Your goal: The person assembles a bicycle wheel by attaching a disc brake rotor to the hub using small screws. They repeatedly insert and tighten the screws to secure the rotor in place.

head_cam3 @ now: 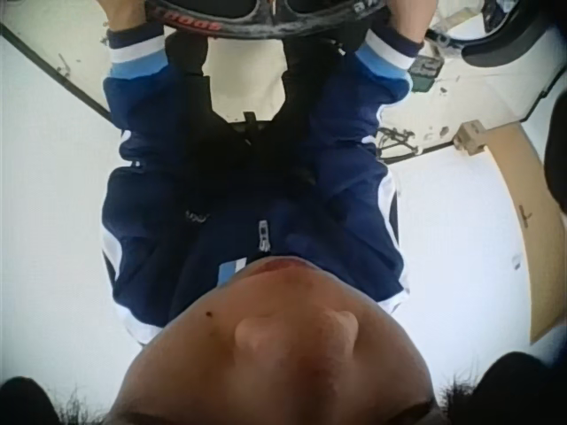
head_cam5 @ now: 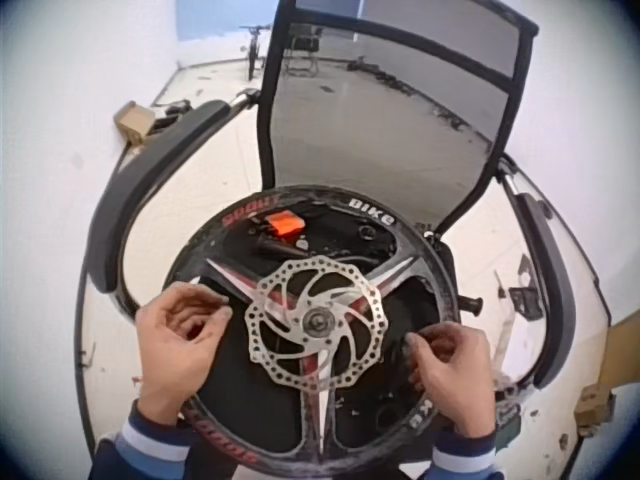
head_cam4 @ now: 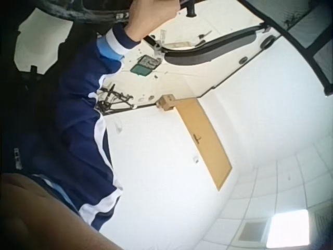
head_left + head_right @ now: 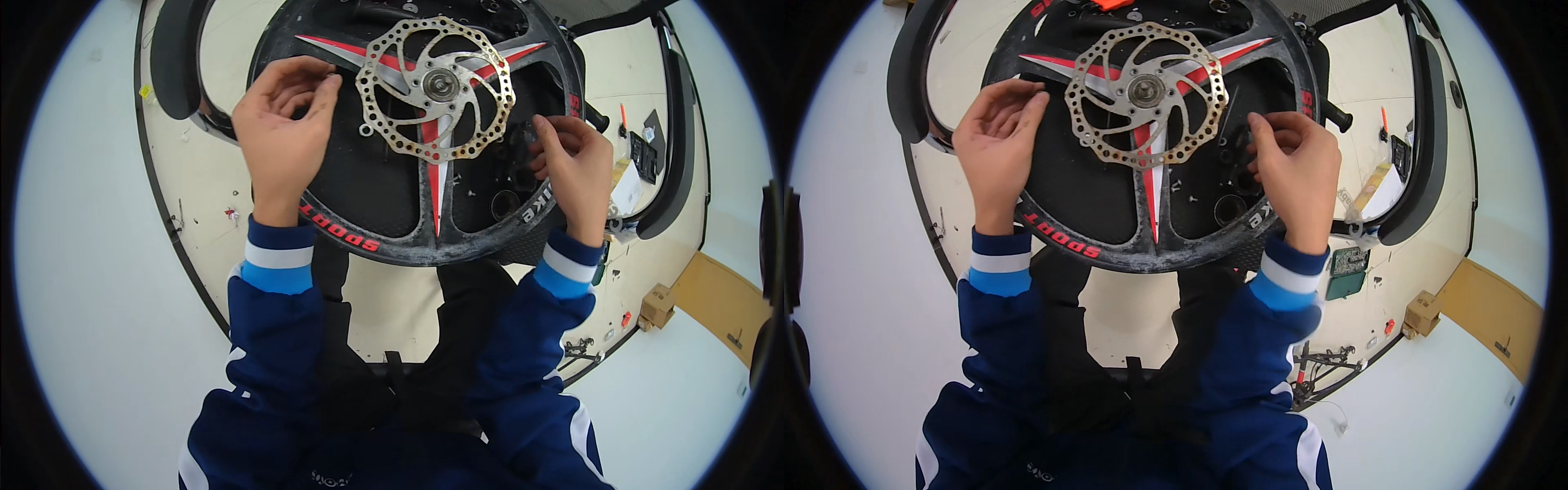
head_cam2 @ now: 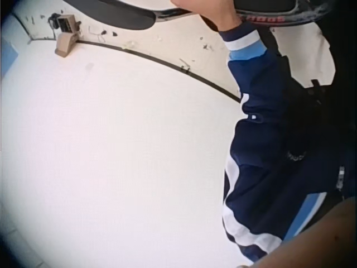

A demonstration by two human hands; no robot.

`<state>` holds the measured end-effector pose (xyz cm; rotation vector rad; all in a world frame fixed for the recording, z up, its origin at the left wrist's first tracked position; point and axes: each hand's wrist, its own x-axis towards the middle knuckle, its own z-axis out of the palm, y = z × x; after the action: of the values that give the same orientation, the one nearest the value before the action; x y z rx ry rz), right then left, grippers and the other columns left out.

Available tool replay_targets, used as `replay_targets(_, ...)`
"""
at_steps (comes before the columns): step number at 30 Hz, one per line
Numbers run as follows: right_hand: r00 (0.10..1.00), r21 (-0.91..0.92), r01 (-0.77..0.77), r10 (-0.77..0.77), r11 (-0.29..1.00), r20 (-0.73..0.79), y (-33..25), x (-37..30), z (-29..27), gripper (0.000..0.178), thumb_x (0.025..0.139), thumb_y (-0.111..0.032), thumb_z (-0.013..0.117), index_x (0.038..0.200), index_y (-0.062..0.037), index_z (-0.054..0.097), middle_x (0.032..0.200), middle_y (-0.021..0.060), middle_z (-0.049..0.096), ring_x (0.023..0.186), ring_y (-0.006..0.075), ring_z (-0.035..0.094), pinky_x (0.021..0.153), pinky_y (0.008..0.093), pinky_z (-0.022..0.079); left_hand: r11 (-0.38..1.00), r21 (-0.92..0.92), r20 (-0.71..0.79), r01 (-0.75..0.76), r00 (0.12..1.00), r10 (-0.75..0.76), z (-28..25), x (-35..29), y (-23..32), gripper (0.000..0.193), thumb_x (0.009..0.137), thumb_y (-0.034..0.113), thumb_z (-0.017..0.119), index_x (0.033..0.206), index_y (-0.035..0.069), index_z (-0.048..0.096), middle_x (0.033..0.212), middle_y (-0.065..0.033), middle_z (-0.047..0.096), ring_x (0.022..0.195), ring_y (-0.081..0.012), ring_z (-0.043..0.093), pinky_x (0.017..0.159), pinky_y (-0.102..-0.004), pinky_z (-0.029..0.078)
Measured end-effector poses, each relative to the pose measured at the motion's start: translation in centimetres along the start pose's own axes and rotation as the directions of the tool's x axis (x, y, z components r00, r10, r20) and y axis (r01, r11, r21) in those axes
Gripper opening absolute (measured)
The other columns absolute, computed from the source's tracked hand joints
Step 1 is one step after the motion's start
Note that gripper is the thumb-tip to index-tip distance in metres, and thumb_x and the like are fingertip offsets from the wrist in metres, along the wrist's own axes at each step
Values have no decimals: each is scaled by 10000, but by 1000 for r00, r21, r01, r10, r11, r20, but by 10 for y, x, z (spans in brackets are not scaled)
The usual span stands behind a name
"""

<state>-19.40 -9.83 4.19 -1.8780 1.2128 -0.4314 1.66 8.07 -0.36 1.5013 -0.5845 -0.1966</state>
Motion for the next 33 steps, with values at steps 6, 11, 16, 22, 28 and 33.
replay_targets(6, 791, -174, 546, -436, 820, 428, -51, -68, 68, 219, 847, -128, 668, 951, 64, 688, 644, 203, 636, 570, 318, 661, 534, 361, 527, 996, -79, 16, 29, 999, -28, 6, 3, -1, 155, 824, -60, 722, 966, -38, 664, 902, -70, 695, 820, -115, 667, 728, -216, 523)
replay_targets(11, 854, -435, 502, -349, 747, 387, -35, -86, 115, 373, 855, -141, 658, 1129, 108, 615, 786, 221, 660, 656, 366, 669, 589, 421, 539, 996, -82, 22, 34, 999, -33, 2, 2, 1, 154, 820, -45, 738, 958, -35, 670, 891, -67, 698, 804, -108, 661, 715, -210, 516)
replay_targets(16, 864, -498, 501, -383, 708, 326, -36, -79, 129, 311, 852, -148, 661, 1102, 37, 648, 895, 206, 664, 679, 367, 670, 588, 421, 540, 994, -79, 45, 78, 996, -75, -5, 1, 2, 163, 813, -41, 746, 956, -40, 668, 905, -79, 703, 828, -123, 677, 735, -223, 533)
replay_targets(22, 843, -525, 538, -420, 660, 336, -27, -74, 152, 175, 833, -117, 657, 945, 13, 626, 882, 173, 638, 652, 354, 658, 571, 418, 532, 981, -127, 108, 146, 985, -133, -6, 0, 5, 183, 817, -60, 729, 981, -55, 648, 934, -101, 701, 867, -147, 693, 812, -253, 557)
replay_targets(28, 857, -450, 515, -419, 729, 301, -31, -73, 150, 292, 813, -93, 661, 1074, 26, 606, 895, 172, 636, 668, 371, 649, 585, 425, 531, 972, -162, 231, 173, 964, -133, -5, -1, 5, 229, 826, -84, 714, 1035, -64, 624, 988, -128, 700, 946, -174, 697, 879, -264, 566)
replay_targets(33, 826, -365, 539, -391, 759, 407, -40, -79, 130, 301, 810, -119, 682, 1068, 26, 626, 887, 184, 643, 744, 368, 660, 609, 443, 528, 952, -226, 281, 206, 950, -139, -2, -2, 11, 192, 836, -113, 672, 1018, -78, 622, 982, -118, 695, 936, -174, 702, 848, -258, 566)
